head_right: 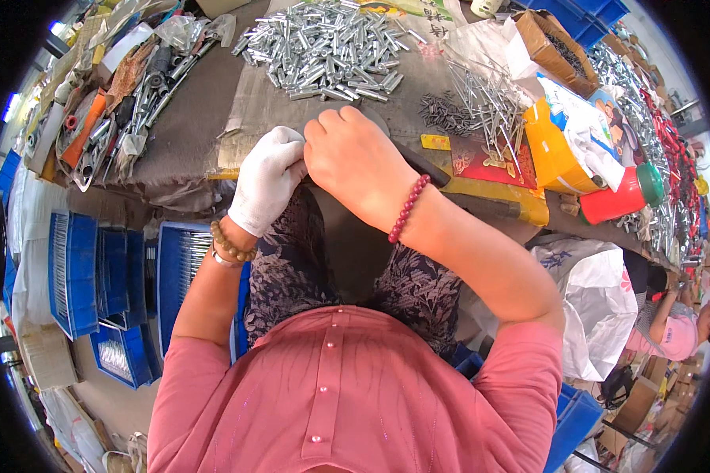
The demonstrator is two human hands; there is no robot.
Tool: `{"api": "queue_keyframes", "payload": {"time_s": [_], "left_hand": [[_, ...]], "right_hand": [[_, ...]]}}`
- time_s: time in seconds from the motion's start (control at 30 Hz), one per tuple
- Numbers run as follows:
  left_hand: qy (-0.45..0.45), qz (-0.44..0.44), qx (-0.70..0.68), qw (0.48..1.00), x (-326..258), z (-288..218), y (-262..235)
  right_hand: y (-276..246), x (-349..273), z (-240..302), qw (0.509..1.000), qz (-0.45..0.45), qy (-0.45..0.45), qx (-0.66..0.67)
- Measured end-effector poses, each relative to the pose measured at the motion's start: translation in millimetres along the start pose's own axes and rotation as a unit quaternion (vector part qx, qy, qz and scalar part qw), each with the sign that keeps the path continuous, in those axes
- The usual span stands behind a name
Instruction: The person assembles small metal components by placing metal pins and metal plates into a jig, then tapping them together with a hammer.
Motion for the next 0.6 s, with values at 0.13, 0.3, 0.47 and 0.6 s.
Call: {"api": "queue_keyframes", "payload": {"time_s": [0.13,0.3,0.47,0.6], "left_hand": [[-0.005,-0.007,-0.016,1.0,0.3,4.3,1.3],[-0.014,0.004,-0.033,0.999,2.2,0.6,1.9],[-0.04,0.028,-0.024,0.999,-0.2,0.1,3.4],[-0.03,0.033,-0.031,0.999,-0.8,2.5,4.5]], "right_hand": [[6.3,7.0,5.4,0.998,0.044,-0.017,-0.045],[7.5,-8.1,-4.8,0.994,-0.02,0.081,0.074],[9.6,-23.1,-6.0,0.982,-0.054,0.151,0.099],[9.7,-27.6,-6.9,0.973,-0.097,0.16,0.138]]}}
Point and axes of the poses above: each hand's wrist, its own x-axis towards the middle knuckle, its own y-axis out of the palm, z = x × y, the point moved 6 cm from there along x, towards the middle knuckle, and after that the axes turned 7 degrees about -y, right-handed, at the moved point
